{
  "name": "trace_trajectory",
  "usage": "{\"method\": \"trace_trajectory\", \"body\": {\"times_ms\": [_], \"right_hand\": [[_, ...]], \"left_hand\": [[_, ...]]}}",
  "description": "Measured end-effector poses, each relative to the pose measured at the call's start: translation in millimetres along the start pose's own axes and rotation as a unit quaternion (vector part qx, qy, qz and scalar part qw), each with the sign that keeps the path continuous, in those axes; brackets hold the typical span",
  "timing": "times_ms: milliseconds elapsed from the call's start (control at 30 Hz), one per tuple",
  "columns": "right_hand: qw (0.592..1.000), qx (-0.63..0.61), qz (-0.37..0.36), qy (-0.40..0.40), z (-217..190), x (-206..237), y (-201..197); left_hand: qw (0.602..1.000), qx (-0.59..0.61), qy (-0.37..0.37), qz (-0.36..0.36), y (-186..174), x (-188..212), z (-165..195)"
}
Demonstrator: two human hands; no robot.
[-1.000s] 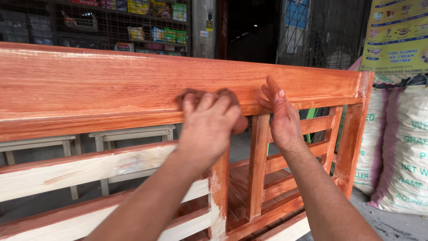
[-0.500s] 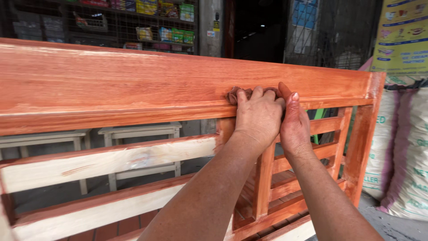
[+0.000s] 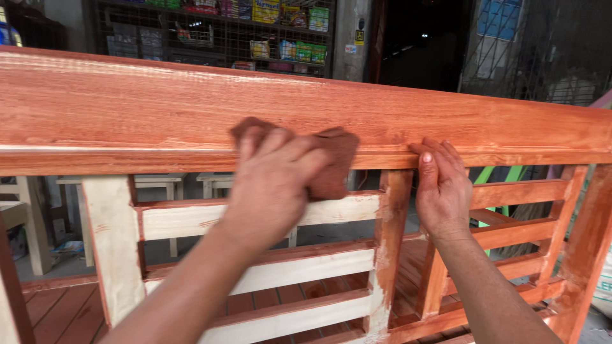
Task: The person applies reddish-brown wood stain to a wooden headboard using a cloth. They wipe the stain onto the top rail and vertical slats, then dip the cloth into a container to reload and continue covering the remaining sections.
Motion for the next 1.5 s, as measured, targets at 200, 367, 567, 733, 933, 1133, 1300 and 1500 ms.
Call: {"method": "trace_trajectory", "body": {"times_ms": [200,367,567,733,933,1133,1300,1500], "right_hand": [[0.998,-0.028,0.053,-0.002,1.7,9.5,8.5],[0.996,-0.033,0.086,0.013,4.5,11.8,15.4],[0.995,-0.011,0.1,-0.022,5.1,11.6,17.0],[0.995,-0.006,0.094,-0.017,4.8,10.4,16.0],[0.997,-0.012,0.073,0.005,5.0,8.2,14.5],[0.997,0.004,0.081,-0.021,6.5,10.4,16.5],[0.994,0.017,0.099,-0.047,10.2,10.7,19.3],[0.991,0.023,0.115,-0.071,17.5,11.0,23.4]], "left_hand": [[0.997,-0.019,0.018,0.073,-72.3,83.5,-52.6],[0.996,-0.045,0.013,0.074,-99.8,111.5,-76.3],[0.987,-0.105,0.003,0.12,-109.7,133.1,-76.8],[0.957,-0.112,-0.127,0.234,-110.7,164.5,-50.4],[0.928,-0.252,-0.247,0.116,-59.9,214.1,-9.7],[0.935,-0.105,-0.278,0.191,-38.4,232.2,-20.6],[0.91,-0.081,-0.295,0.279,-38.8,228.6,-24.3],[0.881,0.016,-0.261,0.393,-55.0,205.8,-46.5]]}}
Point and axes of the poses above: each hand's wrist, its own x-axis away from the middle knuckle, its own y-axis out of the palm, z = x × y, the point moved 6 cm from there along -x, towards the middle knuckle, and after that the axes turned 15 degrees about y, right-handed, at the moved point
